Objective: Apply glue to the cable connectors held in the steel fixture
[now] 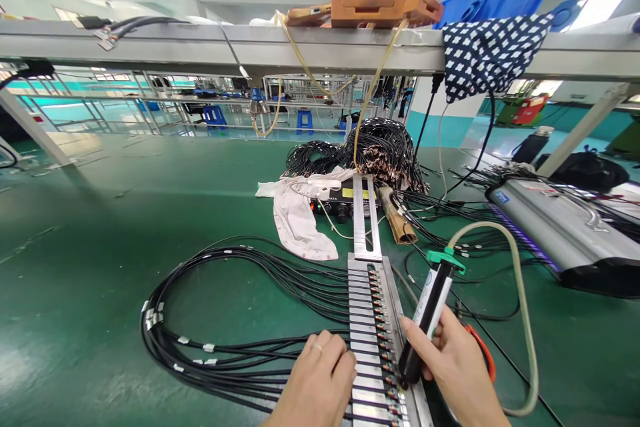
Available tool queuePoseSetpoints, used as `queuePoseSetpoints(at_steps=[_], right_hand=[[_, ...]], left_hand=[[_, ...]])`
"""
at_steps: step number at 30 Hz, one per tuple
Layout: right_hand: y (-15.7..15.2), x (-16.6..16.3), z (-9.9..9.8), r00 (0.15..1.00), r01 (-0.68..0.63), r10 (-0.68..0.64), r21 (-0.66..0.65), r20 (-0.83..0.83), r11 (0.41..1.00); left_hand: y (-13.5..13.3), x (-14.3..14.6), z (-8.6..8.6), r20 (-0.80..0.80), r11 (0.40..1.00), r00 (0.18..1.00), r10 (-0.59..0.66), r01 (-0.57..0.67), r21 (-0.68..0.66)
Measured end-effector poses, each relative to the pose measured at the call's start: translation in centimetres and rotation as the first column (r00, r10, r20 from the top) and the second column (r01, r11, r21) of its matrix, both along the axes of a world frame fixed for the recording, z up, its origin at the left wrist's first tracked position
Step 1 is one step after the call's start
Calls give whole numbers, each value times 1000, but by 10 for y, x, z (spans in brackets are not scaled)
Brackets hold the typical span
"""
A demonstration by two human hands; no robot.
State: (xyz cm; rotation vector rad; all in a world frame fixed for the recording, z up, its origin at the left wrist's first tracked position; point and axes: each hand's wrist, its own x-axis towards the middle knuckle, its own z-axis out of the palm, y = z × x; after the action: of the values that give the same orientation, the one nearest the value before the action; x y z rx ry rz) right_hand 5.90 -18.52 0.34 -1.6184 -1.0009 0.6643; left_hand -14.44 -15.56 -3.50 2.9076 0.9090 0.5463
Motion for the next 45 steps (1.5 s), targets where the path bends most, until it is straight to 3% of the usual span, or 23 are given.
queuePoseSetpoints(at_steps=[45], right_hand=[[-1,0,1,999,-43,43,-28,-3,999]], left_hand=[[0,3,1,54,999,999,2,-5,51]])
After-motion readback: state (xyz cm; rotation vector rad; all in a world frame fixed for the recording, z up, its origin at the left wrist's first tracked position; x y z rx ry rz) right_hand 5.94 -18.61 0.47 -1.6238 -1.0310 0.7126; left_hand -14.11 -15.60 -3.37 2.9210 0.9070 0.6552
